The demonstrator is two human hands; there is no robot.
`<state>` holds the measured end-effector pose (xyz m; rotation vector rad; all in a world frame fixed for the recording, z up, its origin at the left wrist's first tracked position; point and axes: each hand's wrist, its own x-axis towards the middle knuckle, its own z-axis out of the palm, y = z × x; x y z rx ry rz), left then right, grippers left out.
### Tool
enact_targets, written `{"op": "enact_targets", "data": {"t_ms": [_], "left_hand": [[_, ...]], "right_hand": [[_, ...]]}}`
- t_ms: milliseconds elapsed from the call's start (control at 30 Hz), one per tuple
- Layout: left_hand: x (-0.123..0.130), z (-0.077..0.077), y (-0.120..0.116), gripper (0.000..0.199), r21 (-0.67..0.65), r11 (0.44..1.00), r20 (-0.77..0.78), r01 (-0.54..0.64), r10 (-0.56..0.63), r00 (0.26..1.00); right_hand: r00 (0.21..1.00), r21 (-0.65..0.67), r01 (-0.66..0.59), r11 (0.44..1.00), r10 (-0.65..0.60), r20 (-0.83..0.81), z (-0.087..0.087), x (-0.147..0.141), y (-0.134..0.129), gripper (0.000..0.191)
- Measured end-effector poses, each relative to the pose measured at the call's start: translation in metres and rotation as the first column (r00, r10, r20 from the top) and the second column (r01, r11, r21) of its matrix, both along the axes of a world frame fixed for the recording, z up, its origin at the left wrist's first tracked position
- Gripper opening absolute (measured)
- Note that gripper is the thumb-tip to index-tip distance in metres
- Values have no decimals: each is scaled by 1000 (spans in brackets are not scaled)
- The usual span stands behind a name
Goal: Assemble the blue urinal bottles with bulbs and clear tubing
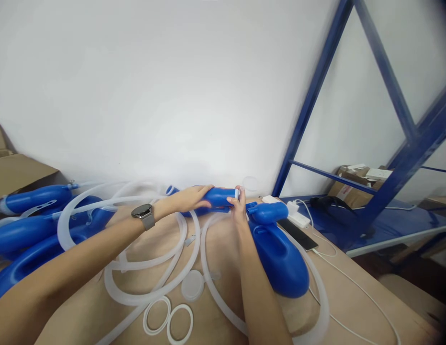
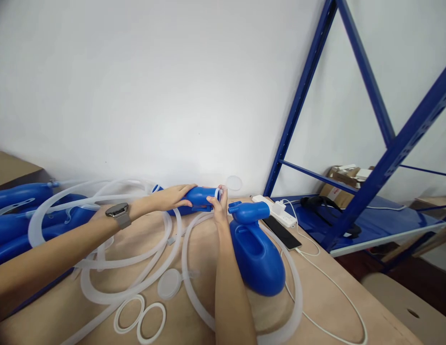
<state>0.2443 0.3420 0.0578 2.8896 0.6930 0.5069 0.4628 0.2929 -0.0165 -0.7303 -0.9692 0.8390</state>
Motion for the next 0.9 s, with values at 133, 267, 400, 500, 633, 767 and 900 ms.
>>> {"op": "enact_targets", "data": {"t_ms": [133, 267, 400, 500, 633, 767, 900], "left_hand": [[-3, -3, -3, 78, 16, 999, -37, -44, 45, 998], [0, 5, 4, 81, -37, 998, -77, -54, 51, 996], [-17, 6, 19, 73, -105, 990, -142, -94, 79, 987], [-33, -1, 21, 83, -111, 980, -135, -166, 150, 979], [-33, -7, 12, 64, -118, 975, -67, -186, 179, 982], [-29, -4, 2, 52, -223, 961, 30, -166, 177, 984], [-40, 7, -13, 97, -378, 914, 173, -143, 222, 960]], "right_hand": [[1000, 16, -22, 1000, 22, -5, 5, -2, -3, 54], [999, 9, 13, 1000, -14, 29, 10, 1, -15, 56], [993, 81, -33, 996, 24, 115, 32, 8, -31, 64], [996, 222, -19, 975, -1, 91, 52, 11, -36, 64], [988, 9, 40, 999, -40, 150, 62, 7, -34, 61], [975, -187, 46, 981, -4, 221, 62, -5, -31, 62], [981, -165, -9, 986, 40, 189, 62, -16, -28, 58]]}}
